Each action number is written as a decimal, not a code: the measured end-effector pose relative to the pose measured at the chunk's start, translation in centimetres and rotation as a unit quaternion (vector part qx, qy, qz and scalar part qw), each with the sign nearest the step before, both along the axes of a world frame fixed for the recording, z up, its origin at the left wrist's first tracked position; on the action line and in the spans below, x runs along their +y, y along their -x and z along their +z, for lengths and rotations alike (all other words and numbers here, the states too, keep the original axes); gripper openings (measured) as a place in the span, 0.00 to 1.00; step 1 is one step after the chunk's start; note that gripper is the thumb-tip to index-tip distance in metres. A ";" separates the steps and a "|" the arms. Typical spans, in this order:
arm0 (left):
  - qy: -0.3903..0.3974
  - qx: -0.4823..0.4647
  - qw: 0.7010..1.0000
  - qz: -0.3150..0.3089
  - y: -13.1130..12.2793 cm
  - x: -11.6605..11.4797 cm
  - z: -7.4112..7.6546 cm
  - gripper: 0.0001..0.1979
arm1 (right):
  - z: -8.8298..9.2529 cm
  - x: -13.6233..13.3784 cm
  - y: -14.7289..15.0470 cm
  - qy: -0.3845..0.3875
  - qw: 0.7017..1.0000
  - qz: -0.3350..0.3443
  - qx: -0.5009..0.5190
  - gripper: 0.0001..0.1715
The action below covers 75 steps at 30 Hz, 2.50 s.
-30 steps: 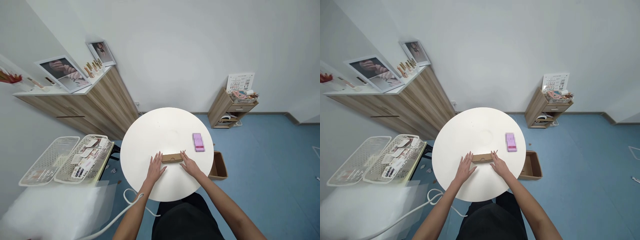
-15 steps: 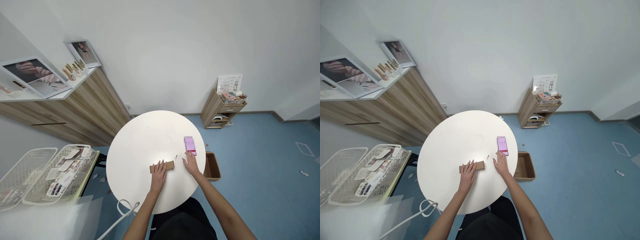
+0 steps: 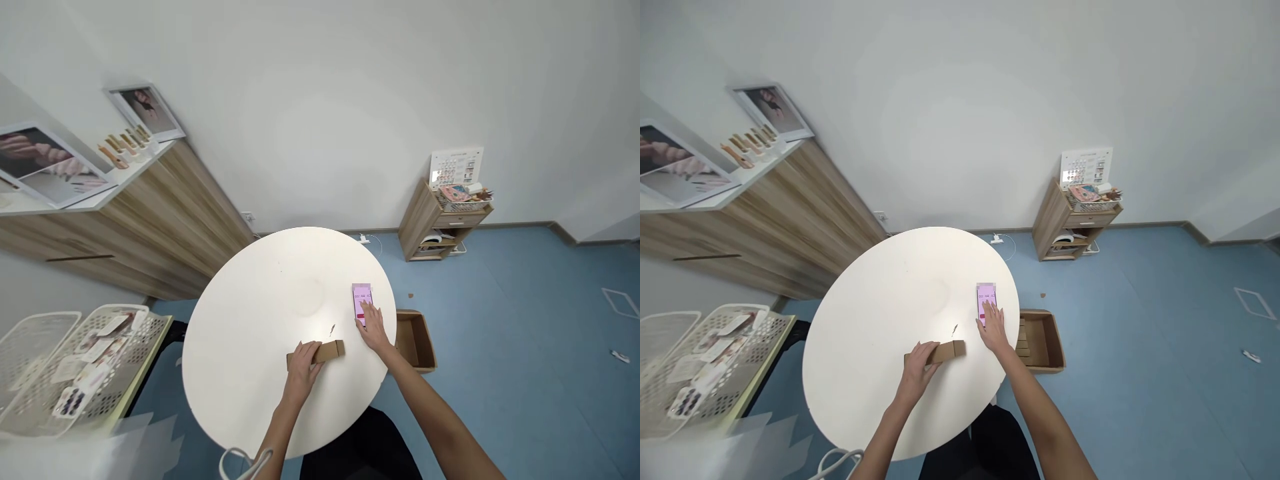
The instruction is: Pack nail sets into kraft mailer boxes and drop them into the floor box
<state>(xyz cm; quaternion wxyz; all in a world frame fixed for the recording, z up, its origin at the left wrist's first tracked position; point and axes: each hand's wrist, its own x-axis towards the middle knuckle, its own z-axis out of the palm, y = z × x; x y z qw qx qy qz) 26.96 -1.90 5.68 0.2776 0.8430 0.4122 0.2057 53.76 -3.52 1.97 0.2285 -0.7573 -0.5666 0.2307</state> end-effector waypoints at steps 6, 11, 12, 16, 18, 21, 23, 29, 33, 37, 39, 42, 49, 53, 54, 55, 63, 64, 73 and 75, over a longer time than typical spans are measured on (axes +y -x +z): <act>0.057 -0.079 0.993 -0.070 -6.8 -0.2 2.9 0.16 | 2.9 -5.8 -2.1 -0.053 0.958 -0.136 0.245 0.26; 0.148 -0.128 0.971 -0.141 -12.0 -1.5 4.2 0.16 | 5.2 -13.0 -4.5 -0.099 0.937 -0.164 0.291 0.26; 0.158 -0.128 0.966 -0.158 -12.8 -2.0 4.4 0.16 | 5.7 -14.5 -4.9 -0.101 0.938 -0.158 0.291 0.28; 0.174 -0.119 0.953 -0.217 -15.6 -4.3 4.7 0.17 | 7.7 -19.7 -6.6 -0.092 0.956 -0.140 0.242 0.36; 0.178 -0.110 0.948 -0.241 -16.8 -5.9 4.4 0.17 | 8.4 -21.7 -7.6 -0.081 0.967 -0.136 0.201 0.37; 0.178 -0.096 0.941 -0.271 -18.1 -8.9 2.9 0.19 | 8.6 -24.4 -9.2 -0.055 0.979 -0.123 0.155 0.33; 0.179 -0.089 0.940 -0.278 -19.0 -11.0 1.3 0.20 | 7.9 -26.0 -10.4 -0.036 0.987 -0.103 0.122 0.32; 0.161 -0.066 0.947 -0.269 -24.1 -16.1 -4.6 0.21 | 3.9 -29.0 -15.8 0.013 1.000 0.014 -0.011 0.32; 0.142 -0.054 0.967 -0.207 -29.1 -17.9 -9.0 0.24 | 0.7 -28.9 -21.3 0.064 0.993 0.062 -0.077 0.29; 0.116 -0.008 0.990 -0.084 -31.8 -19.0 -15.2 0.27 | -3.6 -27.4 -27.0 0.120 0.982 0.058 -0.131 0.27; 0.119 0.041 0.990 -0.064 -32.0 -19.4 -19.3 0.26 | -6.8 -26.4 -29.2 0.147 0.976 0.060 -0.151 0.25; 0.129 0.131 0.980 -0.071 -32.3 -20.0 -26.4 0.26 | -13.5 -24.6 -31.2 0.188 0.964 0.074 -0.171 0.23; 0.125 0.300 0.943 -0.076 -35.7 -20.3 -42.8 0.27 | -34.3 -20.7 -31.7 0.288 0.940 0.106 -0.149 0.22; 0.094 0.319 0.935 -0.123 -37.0 -19.3 -49.8 0.28 | -44.3 -19.9 -31.5 0.298 0.941 0.110 -0.118 0.22; 0.088 0.322 0.932 -0.138 -37.1 -18.9 -51.2 0.28 | -46.3 -19.8 -31.5 0.297 0.942 0.108 -0.109 0.22; 0.084 0.326 0.929 -0.151 -37.1 -18.5 -52.4 0.28 | -48.2 -19.7 -31.4 0.296 0.944 0.106 -0.098 0.22; 0.075 0.329 0.927 -0.166 -36.2 -16.3 -57.1 0.24 | -58.6 -19.0 -30.4 0.322 0.943 0.082 0.025 0.29; 0.081 0.326 0.927 -0.168 -36.1 -16.3 -57.3 0.24 | -59.4 -18.9 -30.3 0.331 0.939 0.079 0.040 0.27; 0.130 0.323 0.923 -0.166 -36.4 -16.4 -55.8 0.22 | -61.6 -18.3 -29.8 0.349 0.933 0.052 0.069 0.25; 0.129 0.313 0.927 -0.164 -36.4 -16.6 -53.8 0.22 | -59.4 -18.6 -29.4 0.336 0.940 0.046 0.039 0.26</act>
